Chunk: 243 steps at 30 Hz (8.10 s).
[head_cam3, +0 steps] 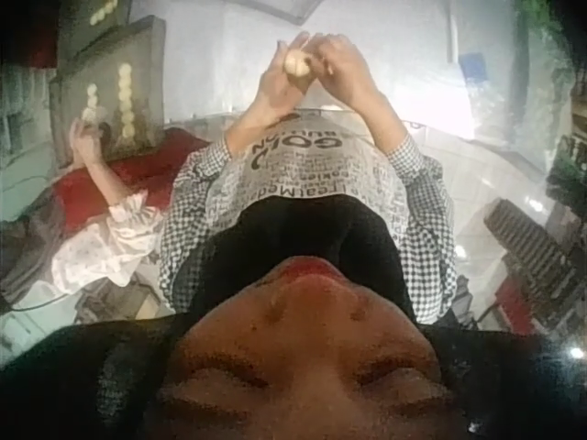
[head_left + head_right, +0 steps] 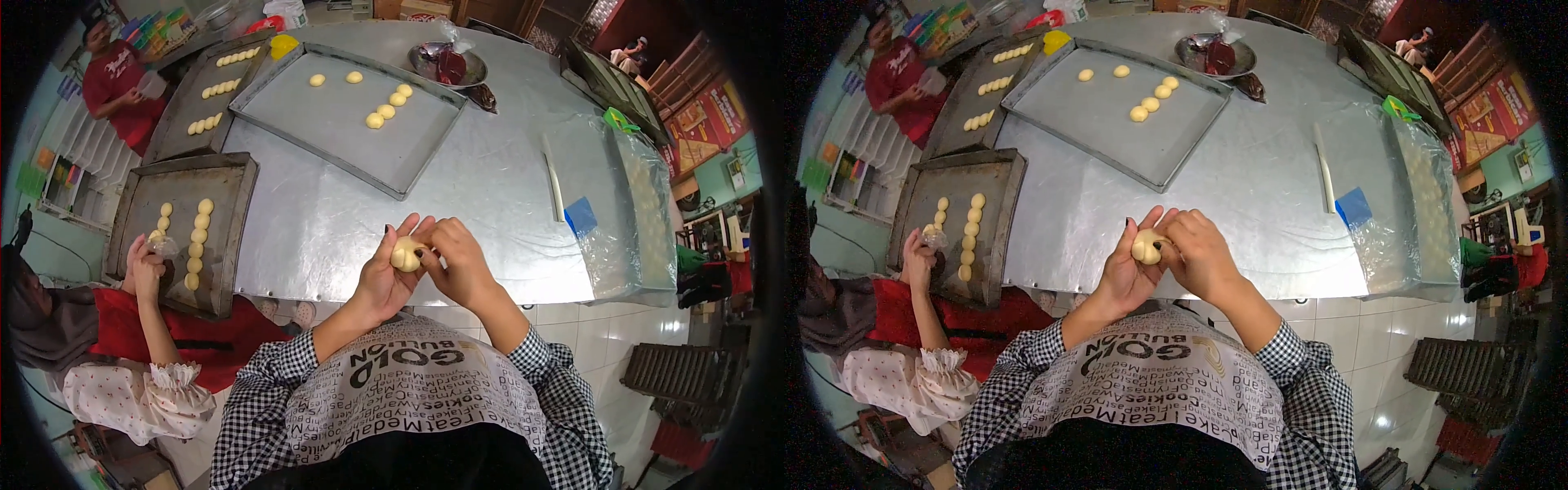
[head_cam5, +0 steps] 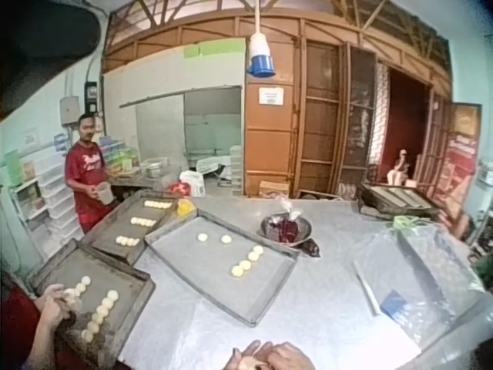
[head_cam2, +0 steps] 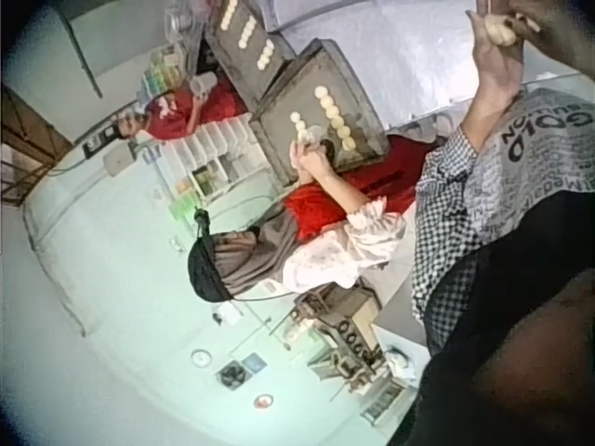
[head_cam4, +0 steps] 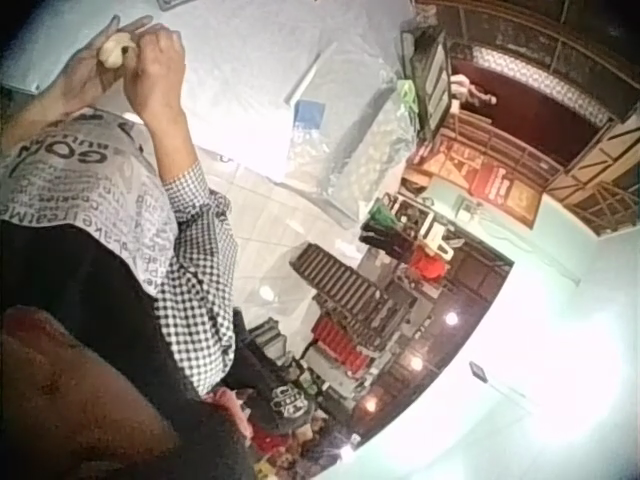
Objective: Preparing and filling dough balls with chocolate and bananas on a production floor.
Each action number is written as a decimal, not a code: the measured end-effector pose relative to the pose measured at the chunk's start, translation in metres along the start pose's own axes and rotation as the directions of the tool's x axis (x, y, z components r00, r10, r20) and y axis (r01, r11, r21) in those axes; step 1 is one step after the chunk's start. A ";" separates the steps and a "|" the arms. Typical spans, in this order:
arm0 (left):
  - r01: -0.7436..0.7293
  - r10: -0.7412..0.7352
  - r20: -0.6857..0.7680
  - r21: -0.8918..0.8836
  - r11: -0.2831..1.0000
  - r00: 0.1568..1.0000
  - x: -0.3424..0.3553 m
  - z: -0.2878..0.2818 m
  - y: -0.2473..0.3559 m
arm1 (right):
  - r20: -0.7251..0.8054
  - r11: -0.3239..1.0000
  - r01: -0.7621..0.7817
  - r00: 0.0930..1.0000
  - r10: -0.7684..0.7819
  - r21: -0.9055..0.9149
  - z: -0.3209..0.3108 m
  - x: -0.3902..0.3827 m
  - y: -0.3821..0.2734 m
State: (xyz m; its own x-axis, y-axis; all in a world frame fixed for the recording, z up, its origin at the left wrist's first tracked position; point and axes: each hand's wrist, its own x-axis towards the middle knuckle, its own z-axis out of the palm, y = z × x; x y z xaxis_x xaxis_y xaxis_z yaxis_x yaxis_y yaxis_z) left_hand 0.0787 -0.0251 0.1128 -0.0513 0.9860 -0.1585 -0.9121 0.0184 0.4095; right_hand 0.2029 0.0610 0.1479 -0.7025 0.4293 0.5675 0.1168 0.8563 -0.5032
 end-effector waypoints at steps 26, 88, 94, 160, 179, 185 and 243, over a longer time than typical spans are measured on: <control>0.401 -0.394 0.103 -0.069 0.913 0.913 0.053 -0.056 -0.071 | 0.296 0.641 -0.573 0.817 0.495 0.510 0.023 -0.125 0.087; -0.111 0.596 0.124 0.992 -0.059 0.794 0.007 -0.159 -0.019 | 0.112 0.906 -0.096 0.982 0.155 -0.413 0.013 -0.115 0.194; -0.103 0.581 0.154 0.987 -0.120 0.799 0.008 -0.158 -0.018 | -0.046 0.890 -0.217 0.975 0.217 -0.401 0.011 -0.106 0.203; -0.091 0.615 0.183 0.980 -0.178 0.767 0.006 -0.148 -0.015 | 0.174 0.951 -0.016 0.982 0.073 -0.308 -0.018 -0.120 0.186; -0.115 0.621 0.147 0.989 -0.092 0.770 0.008 -0.151 -0.016 | -0.258 0.842 -0.466 0.808 0.530 0.270 -0.024 -0.138 0.216; -0.090 0.637 0.144 0.989 -0.116 0.757 -0.003 -0.157 -0.012 | 0.071 0.763 -0.615 0.767 0.638 -0.199 -0.051 -0.115 0.154; -0.106 0.571 -0.683 0.595 0.796 0.455 -0.318 -0.344 0.158 | 0.649 1.000 -0.013 0.761 0.004 0.009 0.625 0.380 -0.100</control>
State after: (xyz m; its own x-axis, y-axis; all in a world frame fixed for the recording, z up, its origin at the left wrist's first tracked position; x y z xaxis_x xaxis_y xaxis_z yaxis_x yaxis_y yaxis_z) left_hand -0.1894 -0.3925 -0.0810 -0.8222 0.3460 -0.4519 -0.4790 0.0083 0.8778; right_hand -0.5144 -0.0408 0.0065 -0.9895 0.1442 0.0070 0.1199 0.8478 -0.5166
